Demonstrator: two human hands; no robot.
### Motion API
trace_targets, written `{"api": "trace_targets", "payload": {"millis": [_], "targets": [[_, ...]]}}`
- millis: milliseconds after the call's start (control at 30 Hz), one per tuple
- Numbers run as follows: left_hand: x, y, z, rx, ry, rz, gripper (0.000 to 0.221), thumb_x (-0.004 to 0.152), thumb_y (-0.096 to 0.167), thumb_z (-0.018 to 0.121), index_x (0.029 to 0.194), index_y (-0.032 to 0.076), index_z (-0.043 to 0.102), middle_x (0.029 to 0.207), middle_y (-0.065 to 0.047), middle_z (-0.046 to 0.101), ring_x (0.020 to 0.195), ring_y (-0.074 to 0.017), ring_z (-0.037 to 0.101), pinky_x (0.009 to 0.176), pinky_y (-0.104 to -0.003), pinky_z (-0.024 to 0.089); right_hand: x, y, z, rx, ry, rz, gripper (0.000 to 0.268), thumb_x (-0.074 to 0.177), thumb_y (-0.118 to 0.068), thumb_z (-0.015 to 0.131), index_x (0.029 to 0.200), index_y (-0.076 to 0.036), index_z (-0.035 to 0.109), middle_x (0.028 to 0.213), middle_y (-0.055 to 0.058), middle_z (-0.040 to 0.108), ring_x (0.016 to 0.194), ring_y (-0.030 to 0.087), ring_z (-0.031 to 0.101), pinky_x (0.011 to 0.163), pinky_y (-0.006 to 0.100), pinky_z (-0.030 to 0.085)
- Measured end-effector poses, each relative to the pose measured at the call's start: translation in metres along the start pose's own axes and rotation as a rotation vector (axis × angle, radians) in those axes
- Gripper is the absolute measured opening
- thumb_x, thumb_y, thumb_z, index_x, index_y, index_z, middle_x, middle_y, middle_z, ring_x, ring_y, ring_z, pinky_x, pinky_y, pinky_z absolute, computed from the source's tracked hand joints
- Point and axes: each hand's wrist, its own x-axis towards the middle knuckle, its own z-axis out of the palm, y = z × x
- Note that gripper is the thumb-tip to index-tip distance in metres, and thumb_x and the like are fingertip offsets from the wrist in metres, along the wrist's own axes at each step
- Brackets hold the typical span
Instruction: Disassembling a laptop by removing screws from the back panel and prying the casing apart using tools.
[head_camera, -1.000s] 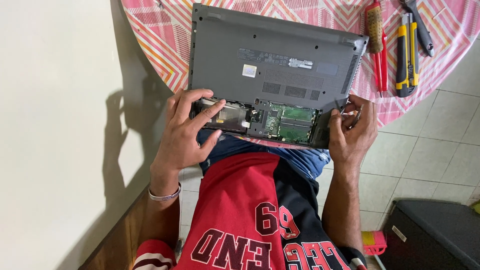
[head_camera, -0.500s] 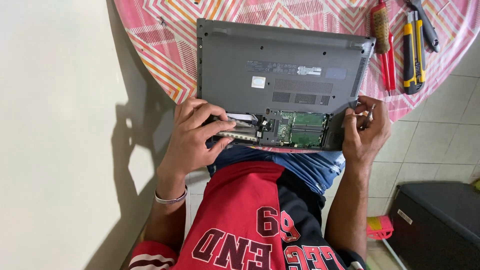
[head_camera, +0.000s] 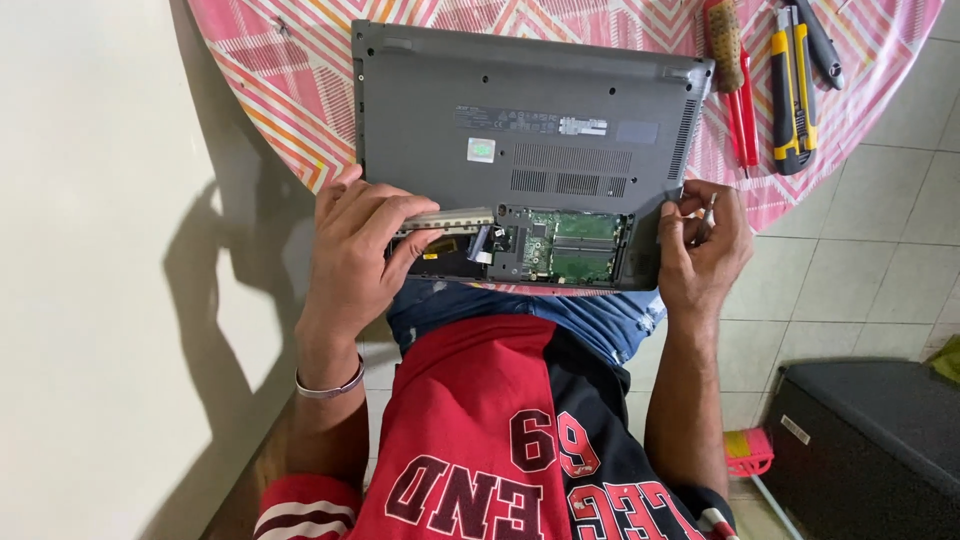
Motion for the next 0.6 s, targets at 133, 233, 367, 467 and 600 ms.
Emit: {"api": "trace_targets", "payload": {"millis": [133,233,367,467,600], "targets": [[-0.005,0.006,0.009,-0.052,0.139,0.012,0.013,0.099,0.002,0.072,0.104,0.014,0.076,0.094,-0.005,0.070,0.092,-0.0280,0.063,0.105,-0.046,0.045,0.003,-0.001,-0.003,0.011,-0.039,-0.008,0.021,0.099,0.000,0.066,0.119,0.007,0.066,0.090,0.019,0.055,0.053,0.020,0.056,0.055,0.030,0.048],[0.001,0.017,0.005,-0.080,0.232,0.046,0.023,0.102,0.000,0.063,0.093,0.016,0.077,0.099,-0.001,0.069,0.095,-0.0256,0.060,0.102,-0.043,0.048,0.004,-0.001,-0.005,0.010,-0.053,-0.013,0.022,0.100,0.000,0.065,0.120,0.008,0.065,0.090,0.019,0.055,0.055,0.020,0.057,0.053,0.031,0.048],[-0.011,0.000,0.011,-0.076,0.244,0.062,0.033,0.100,-0.009,0.059,0.087,0.014,0.078,0.103,-0.004,0.068,0.099,-0.0294,0.058,0.104,-0.048,0.049,0.004,0.001,-0.006,0.007,-0.047,-0.013,0.022,0.099,-0.001,0.067,0.119,0.007,0.066,0.092,0.021,0.056,0.055,0.021,0.058,0.054,0.032,0.051],[-0.015,0.001,0.005,-0.127,0.212,0.009,0.039,0.102,-0.014,0.051,0.088,0.012,0.076,0.104,-0.006,0.067,0.093,-0.0274,0.063,0.092,-0.042,0.054,0.003,0.001,-0.005,0.028,-0.054,-0.033,0.020,0.099,0.000,0.065,0.118,0.007,0.066,0.091,0.020,0.055,0.054,0.022,0.059,0.055,0.032,0.051],[-0.016,0.000,-0.003,-0.300,0.212,-0.046,0.036,0.103,-0.014,0.052,0.088,0.008,0.077,0.102,-0.013,0.072,0.084,-0.0314,0.072,0.079,-0.041,0.060,0.001,0.003,-0.004,-0.010,-0.037,-0.060,0.021,0.099,0.000,0.067,0.118,0.008,0.068,0.092,0.021,0.057,0.055,0.022,0.057,0.055,0.033,0.051]]}}
